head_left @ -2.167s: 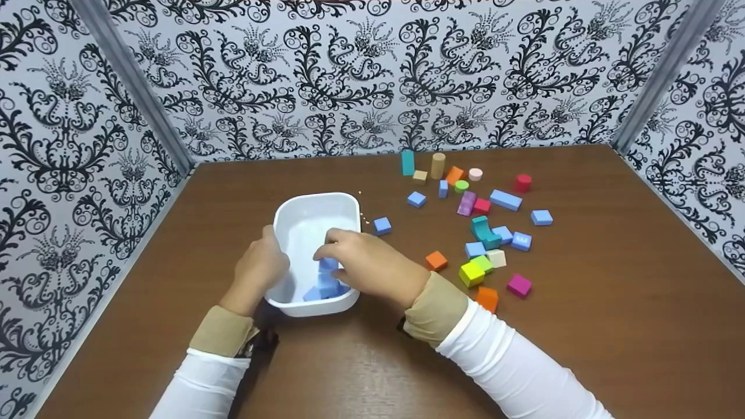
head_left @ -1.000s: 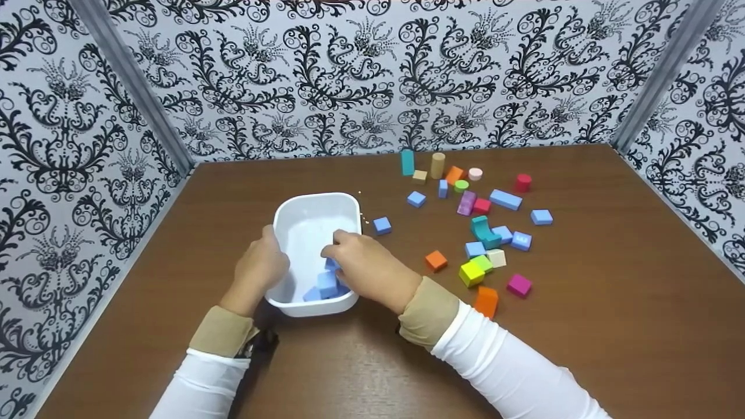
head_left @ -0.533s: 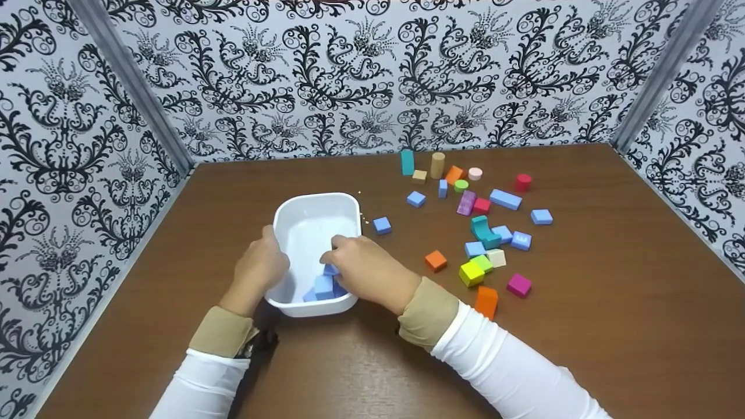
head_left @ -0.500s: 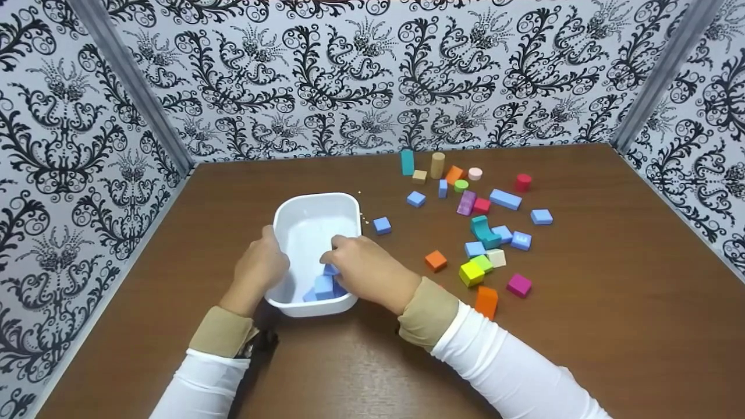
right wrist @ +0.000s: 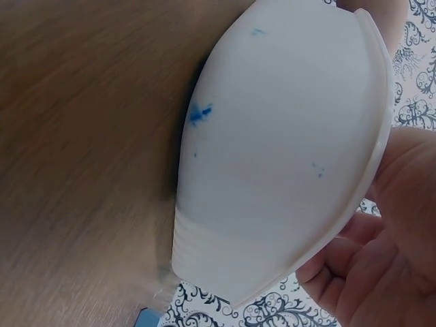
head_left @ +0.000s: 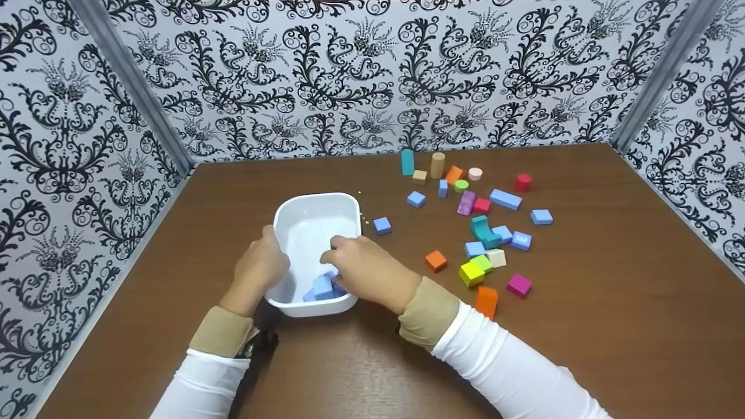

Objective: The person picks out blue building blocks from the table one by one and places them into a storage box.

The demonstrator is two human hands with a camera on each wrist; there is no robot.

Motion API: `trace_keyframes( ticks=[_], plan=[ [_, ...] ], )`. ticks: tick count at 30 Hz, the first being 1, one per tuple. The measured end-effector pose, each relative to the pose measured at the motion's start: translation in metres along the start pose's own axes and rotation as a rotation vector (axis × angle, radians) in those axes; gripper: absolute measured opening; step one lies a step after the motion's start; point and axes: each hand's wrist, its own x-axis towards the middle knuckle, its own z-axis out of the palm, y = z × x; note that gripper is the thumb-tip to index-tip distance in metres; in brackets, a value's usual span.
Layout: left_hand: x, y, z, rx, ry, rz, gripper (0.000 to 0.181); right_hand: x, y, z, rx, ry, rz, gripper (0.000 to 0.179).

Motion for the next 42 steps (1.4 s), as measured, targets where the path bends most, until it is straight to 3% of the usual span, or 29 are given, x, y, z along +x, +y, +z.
trace_keyframes(
  ticks=[10,17,20,27,31,35,42],
  plan=[
    [0.0,0.0,0.0,-0.006,-0.003,-0.011,0.064,-0.002,0.0,-0.012,0.076,0.012,-0.006,0.029],
    [0.001,0.0,0.0,-0.013,-0.008,-0.006,0.063,-0.005,0.018,-0.029,0.111,0.063,0.018,0.028],
    [0.001,0.0,0.0,-0.019,-0.01,-0.001,0.063,-0.01,0.033,-0.042,0.092,0.048,0.092,0.03],
    [0.001,0.0,0.001,-0.01,-0.018,-0.006,0.064,-0.032,0.078,-0.067,0.084,-0.13,0.329,0.036],
    [0.0,0.001,0.0,-0.014,-0.02,-0.012,0.063,-0.046,0.102,-0.078,0.118,-0.106,0.411,0.033],
    [0.0,0.002,0.0,-0.016,-0.03,-0.022,0.063,-0.064,0.126,-0.084,0.085,-0.079,0.493,0.034],
    [0.0,0.001,-0.001,-0.016,-0.051,-0.037,0.066,-0.094,0.155,-0.077,-0.014,-0.168,0.609,0.009]
  ],
)
